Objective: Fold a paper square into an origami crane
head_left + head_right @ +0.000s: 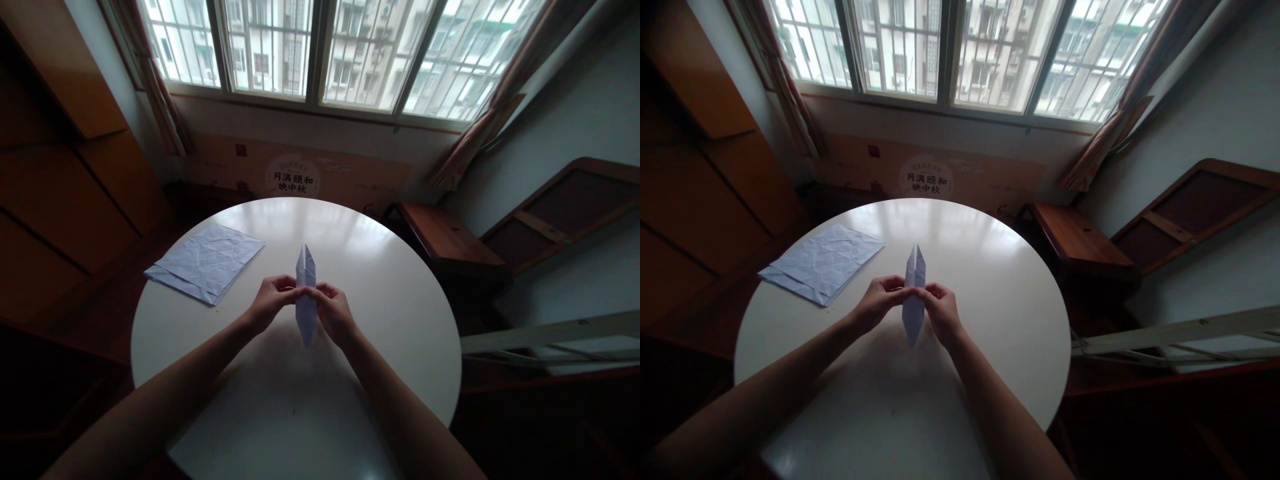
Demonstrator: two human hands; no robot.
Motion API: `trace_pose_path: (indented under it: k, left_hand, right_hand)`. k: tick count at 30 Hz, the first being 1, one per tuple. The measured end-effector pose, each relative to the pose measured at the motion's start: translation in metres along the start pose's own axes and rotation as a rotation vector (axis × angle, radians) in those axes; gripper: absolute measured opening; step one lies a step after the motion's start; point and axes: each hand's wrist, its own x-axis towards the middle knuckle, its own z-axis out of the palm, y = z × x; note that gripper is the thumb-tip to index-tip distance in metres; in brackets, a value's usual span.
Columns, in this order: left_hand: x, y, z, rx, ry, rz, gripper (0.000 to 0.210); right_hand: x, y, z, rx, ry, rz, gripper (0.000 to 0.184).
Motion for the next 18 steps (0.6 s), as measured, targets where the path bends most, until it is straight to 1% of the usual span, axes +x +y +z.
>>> trace_pose_path:
  k: [4, 8, 11, 14, 18]
  left_hand:
    - [-0.0002, -0.0004, 0.0006, -0.004, 0.007, -0.030, 0.035]
    - [0.0001, -0.0008, 0.0011, -0.042, 0.048, -0.026, 0.035]
    - [0.0001, 0.0004, 0.0022, -0.076, 0.080, -0.042, 0.036]
    - [0.0000, 0.0022, 0.0033, -0.120, 0.090, -0.056, 0.040]
    - [-0.0004, 0.0034, 0.0035, -0.153, 0.078, -0.081, 0.049]
  right_hand:
    - [0.0028, 0.0046, -0.0042, -0.087, 0.036, -0.099, 0.022]
    - [0.0015, 0.0044, -0.0033, -0.141, 0.078, -0.167, 0.022]
    - [-0.0005, 0.0028, -0.0010, -0.185, 0.097, -0.167, 0.025]
    - [-0.0019, 0.0011, 0.0007, -0.173, 0.101, -0.175, 0.029]
    - [-0.0030, -0.0015, 0.0021, -0.142, 0.086, -0.175, 0.040]
